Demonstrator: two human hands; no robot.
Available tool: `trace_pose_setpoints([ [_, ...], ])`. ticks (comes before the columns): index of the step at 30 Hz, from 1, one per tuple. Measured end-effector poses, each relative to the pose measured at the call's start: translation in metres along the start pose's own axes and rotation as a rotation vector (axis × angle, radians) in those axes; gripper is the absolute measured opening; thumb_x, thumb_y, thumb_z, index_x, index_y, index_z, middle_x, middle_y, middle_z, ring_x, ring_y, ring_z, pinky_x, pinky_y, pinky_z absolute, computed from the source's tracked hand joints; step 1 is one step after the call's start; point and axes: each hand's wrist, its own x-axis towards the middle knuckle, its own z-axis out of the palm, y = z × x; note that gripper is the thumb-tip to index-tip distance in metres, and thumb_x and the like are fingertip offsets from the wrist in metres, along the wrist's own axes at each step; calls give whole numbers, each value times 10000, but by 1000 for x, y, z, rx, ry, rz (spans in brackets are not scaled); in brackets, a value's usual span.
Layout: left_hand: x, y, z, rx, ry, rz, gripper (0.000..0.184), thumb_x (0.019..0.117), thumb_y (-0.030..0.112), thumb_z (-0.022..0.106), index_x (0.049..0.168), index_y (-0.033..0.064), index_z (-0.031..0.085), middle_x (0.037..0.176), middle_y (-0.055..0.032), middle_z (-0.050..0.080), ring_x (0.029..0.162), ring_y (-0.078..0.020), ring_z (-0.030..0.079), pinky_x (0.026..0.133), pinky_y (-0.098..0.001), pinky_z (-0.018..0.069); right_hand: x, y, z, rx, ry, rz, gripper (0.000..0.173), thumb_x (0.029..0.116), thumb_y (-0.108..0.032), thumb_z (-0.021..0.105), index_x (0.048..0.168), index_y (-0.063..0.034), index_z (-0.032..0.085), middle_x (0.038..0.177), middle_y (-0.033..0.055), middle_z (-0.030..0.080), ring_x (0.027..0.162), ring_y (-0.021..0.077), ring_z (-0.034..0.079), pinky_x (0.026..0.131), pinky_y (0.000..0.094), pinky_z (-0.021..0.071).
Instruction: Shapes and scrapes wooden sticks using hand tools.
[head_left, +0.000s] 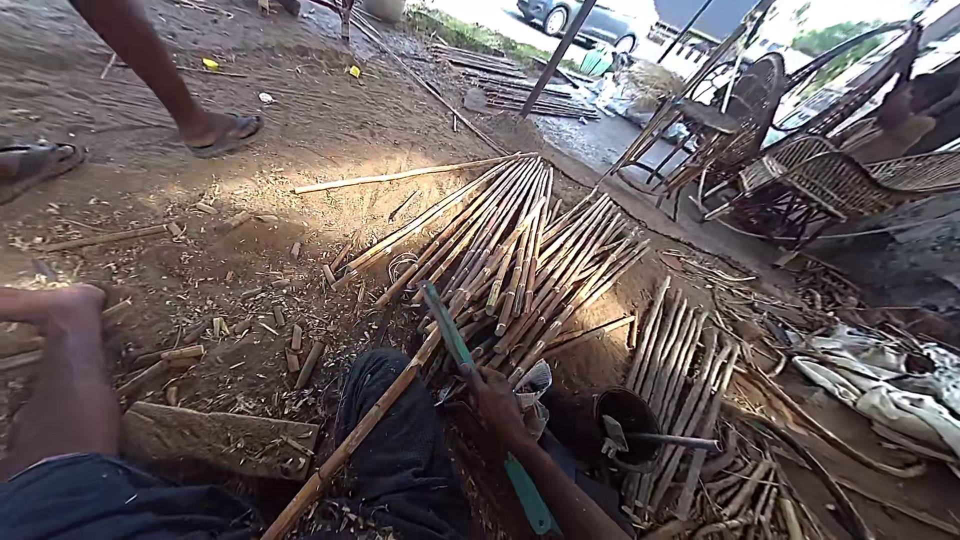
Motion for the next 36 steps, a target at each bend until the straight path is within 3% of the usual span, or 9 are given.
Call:
trace_pose_setpoints([
  [3,-10,40,-27,-17,2,-42,300,828,237,846,920,-19,722,888,-236,699,733,-368,652,619,-522,525,-28,-11,1,-212,-248,-148,576,1011,-604,503,1015,-58,686,857,129,656,790,283,654,758,518,544],
  [8,-12,86,-53,-138,-21,-37,200,851,130,821,885,-37,718,852,-236,689,686,-325,614,613,-457,509,-19,-1,0,38,-2,-52,543,1050,-550,478,938,-53,663,672,98,603,562,244,590,559,448,522],
  [11,-1,45,0,-170,-61,-4,249,943,178,713,958,-69,699,866,-232,682,712,-305,613,652,-452,505,-42,-4,6,-88,-164,-88,541,1030,-549,516,1006,-36,684,803,126,647,733,276,647,713,508,550],
  [14,-10,-35,91,-156,1,81,521,984,515,615,1101,14,694,818,-165,706,702,-343,689,640,-583,538,-58,-3,11,-218,-235,-135,564,981,-632,535,932,-89,682,793,95,632,753,270,641,707,528,535],
  [17,-21,-34,97,-163,-57,42,542,983,535,610,1178,33,677,879,-164,719,775,-368,702,691,-615,535,-35,4,3,-60,-5,9,537,1039,-564,499,962,-61,669,721,107,623,627,255,624,615,466,536],
  [25,-26,-34,95,-148,-41,26,498,990,504,611,1166,44,684,876,-153,718,778,-363,703,690,-612,536,-38,8,13,-34,-50,15,539,1043,-566,491,935,-62,649,667,96,600,551,229,596,546,420,524],
  [28,-24,-40,93,-145,-55,34,503,995,508,602,1158,40,685,857,-159,716,765,-369,703,685,-611,538,-59,6,20,-135,-162,-69,524,1020,-572,514,938,-77,665,750,80,622,695,229,636,693,460,540],
  [32,-18,-46,93,-141,-89,56,515,1008,536,560,1154,56,679,815,-136,700,719,-342,689,658,-592,537,-37,20,6,-3,-16,30,541,1043,-575,485,948,-72,657,637,95,596,508,232,585,504,421,521],
  [36,-15,-46,93,-135,-95,49,523,1001,535,576,1155,44,676,823,-141,700,724,-348,690,666,-594,539,-75,7,23,-226,-287,-149,563,994,-625,515,939,-86,671,782,94,628,760,267,647,717,521,539],
])
